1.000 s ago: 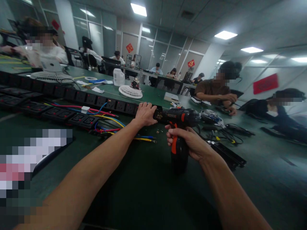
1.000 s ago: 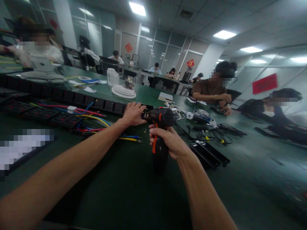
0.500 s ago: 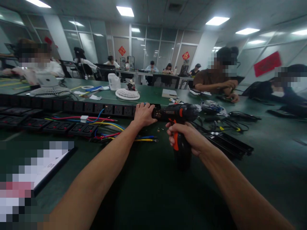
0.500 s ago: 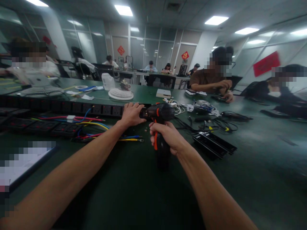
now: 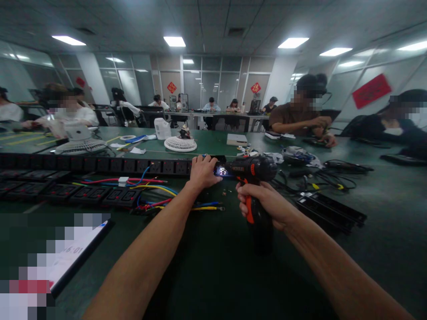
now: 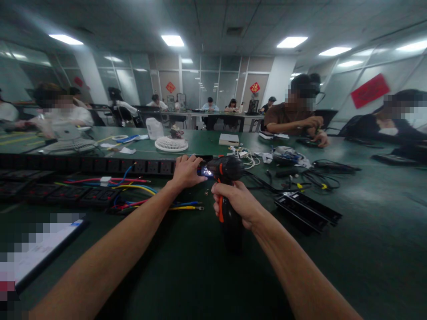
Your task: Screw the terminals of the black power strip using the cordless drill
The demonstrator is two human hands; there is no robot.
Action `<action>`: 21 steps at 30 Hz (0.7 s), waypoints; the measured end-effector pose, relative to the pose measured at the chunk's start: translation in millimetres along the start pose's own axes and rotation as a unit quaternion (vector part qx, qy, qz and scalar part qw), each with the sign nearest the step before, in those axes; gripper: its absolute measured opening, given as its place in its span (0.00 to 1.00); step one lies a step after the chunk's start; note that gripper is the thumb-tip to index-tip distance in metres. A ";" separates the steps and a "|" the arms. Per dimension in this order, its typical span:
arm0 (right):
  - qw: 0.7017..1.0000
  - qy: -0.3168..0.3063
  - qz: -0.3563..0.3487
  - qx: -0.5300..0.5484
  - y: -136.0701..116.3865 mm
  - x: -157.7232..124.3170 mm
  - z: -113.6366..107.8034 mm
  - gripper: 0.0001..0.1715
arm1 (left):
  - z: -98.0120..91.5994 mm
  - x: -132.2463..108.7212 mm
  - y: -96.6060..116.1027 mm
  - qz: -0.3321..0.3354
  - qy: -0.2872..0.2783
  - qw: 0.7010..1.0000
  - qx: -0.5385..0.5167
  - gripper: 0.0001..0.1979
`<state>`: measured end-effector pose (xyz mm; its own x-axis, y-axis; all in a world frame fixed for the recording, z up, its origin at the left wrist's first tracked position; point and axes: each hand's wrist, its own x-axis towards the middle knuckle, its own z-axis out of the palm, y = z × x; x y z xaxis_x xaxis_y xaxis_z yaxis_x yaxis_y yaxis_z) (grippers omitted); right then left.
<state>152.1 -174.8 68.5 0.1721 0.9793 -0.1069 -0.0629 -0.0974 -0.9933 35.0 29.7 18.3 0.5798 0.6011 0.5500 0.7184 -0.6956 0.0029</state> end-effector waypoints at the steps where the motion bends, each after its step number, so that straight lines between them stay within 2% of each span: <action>1: 1.000 0.001 -0.005 0.000 -0.2 -0.6 0.3 0.11 | -0.3 0.0 0.1 0.001 0.001 1.000 0.001 0.32; 21: 0.999 0.024 0.000 0.040 -2.4 -3.2 12.9 0.13 | 1.8 0.1 0.1 0.002 0.016 1.000 -0.006 0.31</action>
<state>139.0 -175.5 71.8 0.2186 0.9695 -0.1106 -0.1402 -0.0810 -0.9868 35.8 30.4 16.8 0.5692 0.5857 0.5770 0.7120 -0.7021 0.0105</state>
